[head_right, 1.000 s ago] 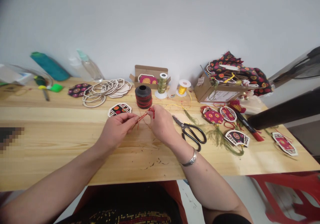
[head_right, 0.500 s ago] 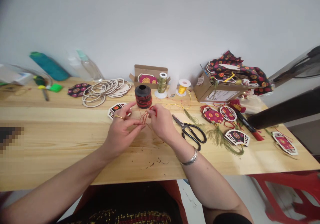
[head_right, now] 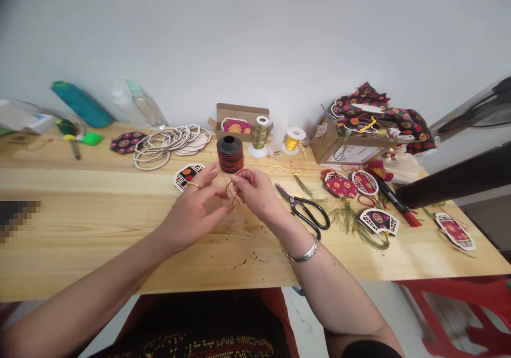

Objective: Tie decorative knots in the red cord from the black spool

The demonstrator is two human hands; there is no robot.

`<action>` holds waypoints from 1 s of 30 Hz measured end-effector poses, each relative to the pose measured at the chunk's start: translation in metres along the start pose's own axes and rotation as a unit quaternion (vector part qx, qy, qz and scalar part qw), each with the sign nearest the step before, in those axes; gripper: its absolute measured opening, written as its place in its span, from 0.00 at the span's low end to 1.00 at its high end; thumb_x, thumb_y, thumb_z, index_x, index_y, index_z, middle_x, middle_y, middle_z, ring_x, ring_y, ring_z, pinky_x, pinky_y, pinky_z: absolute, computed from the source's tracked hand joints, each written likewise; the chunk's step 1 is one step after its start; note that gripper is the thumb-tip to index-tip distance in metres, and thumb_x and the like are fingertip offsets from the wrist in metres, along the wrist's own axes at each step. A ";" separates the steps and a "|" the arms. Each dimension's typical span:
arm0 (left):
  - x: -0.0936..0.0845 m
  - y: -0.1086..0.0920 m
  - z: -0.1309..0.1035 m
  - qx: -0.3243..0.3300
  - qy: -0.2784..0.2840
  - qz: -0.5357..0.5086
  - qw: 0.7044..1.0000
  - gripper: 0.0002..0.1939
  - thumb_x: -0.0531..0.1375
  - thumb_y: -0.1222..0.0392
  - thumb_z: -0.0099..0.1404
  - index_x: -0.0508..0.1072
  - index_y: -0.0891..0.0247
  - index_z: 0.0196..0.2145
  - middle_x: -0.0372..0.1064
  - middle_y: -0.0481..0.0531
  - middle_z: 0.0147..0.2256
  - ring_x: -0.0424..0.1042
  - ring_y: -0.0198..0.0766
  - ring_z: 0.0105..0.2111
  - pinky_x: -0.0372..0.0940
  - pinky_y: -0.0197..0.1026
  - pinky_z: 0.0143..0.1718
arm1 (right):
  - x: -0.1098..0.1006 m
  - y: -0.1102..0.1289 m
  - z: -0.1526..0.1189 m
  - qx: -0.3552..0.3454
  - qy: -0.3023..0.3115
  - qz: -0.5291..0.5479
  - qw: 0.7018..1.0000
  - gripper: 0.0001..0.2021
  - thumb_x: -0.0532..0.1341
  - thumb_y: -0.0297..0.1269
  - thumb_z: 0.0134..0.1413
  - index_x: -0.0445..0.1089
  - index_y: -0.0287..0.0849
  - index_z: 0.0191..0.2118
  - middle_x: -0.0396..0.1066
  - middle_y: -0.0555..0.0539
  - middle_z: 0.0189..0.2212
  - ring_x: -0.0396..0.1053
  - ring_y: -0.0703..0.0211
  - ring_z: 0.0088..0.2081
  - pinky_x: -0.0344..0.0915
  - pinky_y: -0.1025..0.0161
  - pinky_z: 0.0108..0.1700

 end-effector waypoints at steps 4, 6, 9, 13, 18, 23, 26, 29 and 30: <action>-0.040 -0.016 0.014 0.030 0.023 0.049 0.998 0.13 0.58 0.57 0.60 0.71 0.62 0.42 0.64 0.59 0.55 0.66 0.49 0.52 0.60 0.53 0.54 | -0.002 0.000 0.001 -0.013 0.001 -0.048 0.999 0.13 0.58 0.42 0.49 0.59 0.41 0.21 0.57 0.56 0.16 0.52 0.71 0.18 0.49 0.68 0.22; -0.060 -0.019 0.024 0.042 -0.031 0.031 0.998 0.10 0.57 0.59 0.61 0.72 0.61 0.40 0.68 0.55 0.52 0.67 0.47 0.52 0.59 0.51 0.54 | -0.001 0.000 0.000 -0.015 0.005 -0.064 0.998 0.13 0.58 0.42 0.49 0.59 0.41 0.21 0.57 0.56 0.16 0.52 0.70 0.18 0.49 0.67 0.22; -0.060 -0.007 0.034 0.001 -0.070 -0.075 0.995 0.11 0.55 0.59 0.62 0.73 0.62 0.40 0.70 0.55 0.49 0.68 0.44 0.50 0.62 0.47 0.52 | 0.000 -0.003 0.001 -0.021 0.008 -0.086 0.996 0.12 0.58 0.42 0.49 0.60 0.41 0.23 0.58 0.55 0.17 0.54 0.69 0.19 0.51 0.67 0.23; -0.015 0.019 0.030 -0.110 -0.020 -0.203 0.973 0.16 0.53 0.57 0.64 0.71 0.65 0.45 0.73 0.58 0.46 0.71 0.42 0.46 0.63 0.45 0.49 | 0.000 -0.004 0.003 -0.042 0.006 -0.123 0.992 0.10 0.58 0.41 0.50 0.62 0.41 0.24 0.60 0.55 0.17 0.55 0.68 0.20 0.53 0.67 0.24; 0.015 0.025 0.020 -0.113 0.036 -0.229 0.966 0.18 0.51 0.56 0.64 0.71 0.65 0.48 0.74 0.56 0.42 0.72 0.41 0.42 0.64 0.44 0.46 | 0.000 -0.002 0.001 -0.056 -0.003 -0.138 0.989 0.09 0.58 0.39 0.50 0.63 0.41 0.24 0.62 0.54 0.18 0.56 0.68 0.20 0.55 0.67 0.24; 0.015 0.027 0.019 -0.143 0.050 -0.258 0.954 0.16 0.55 0.55 0.61 0.75 0.64 0.42 0.74 0.51 0.31 0.69 0.35 0.27 0.64 0.37 0.31 | -0.002 0.002 -0.002 -0.061 -0.035 -0.181 0.981 0.07 0.58 0.38 0.51 0.65 0.41 0.26 0.63 0.54 0.18 0.56 0.68 0.20 0.55 0.67 0.25; 0.014 0.032 0.018 -0.176 0.049 -0.283 0.942 0.13 0.58 0.54 0.58 0.77 0.65 0.35 0.72 0.49 0.26 0.64 0.31 0.22 0.60 0.35 0.24 | -0.002 0.003 -0.001 -0.054 -0.040 -0.199 0.978 0.09 0.58 0.38 0.51 0.64 0.41 0.25 0.63 0.54 0.18 0.56 0.67 0.20 0.55 0.67 0.24; 0.017 0.037 0.017 -0.200 0.062 -0.308 0.928 0.13 0.59 0.53 0.57 0.78 0.64 0.33 0.69 0.48 0.22 0.60 0.30 0.19 0.56 0.35 0.21 | -0.002 0.004 -0.001 -0.055 -0.045 -0.204 0.976 0.09 0.58 0.38 0.50 0.64 0.41 0.24 0.62 0.53 0.18 0.56 0.67 0.20 0.55 0.67 0.24; 0.017 0.037 0.016 -0.203 0.065 -0.320 0.923 0.13 0.60 0.53 0.57 0.78 0.64 0.33 0.69 0.47 0.22 0.60 0.30 0.19 0.55 0.35 0.21 | -0.002 0.004 -0.001 -0.055 -0.044 -0.204 0.977 0.09 0.58 0.38 0.50 0.64 0.41 0.24 0.63 0.53 0.18 0.56 0.67 0.20 0.55 0.67 0.24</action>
Point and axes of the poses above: each hand's wrist, its own z-axis towards the middle knuckle, its own x-axis out of the palm, y = z × x, the point moved 6 cm from there along z, towards the middle knuckle
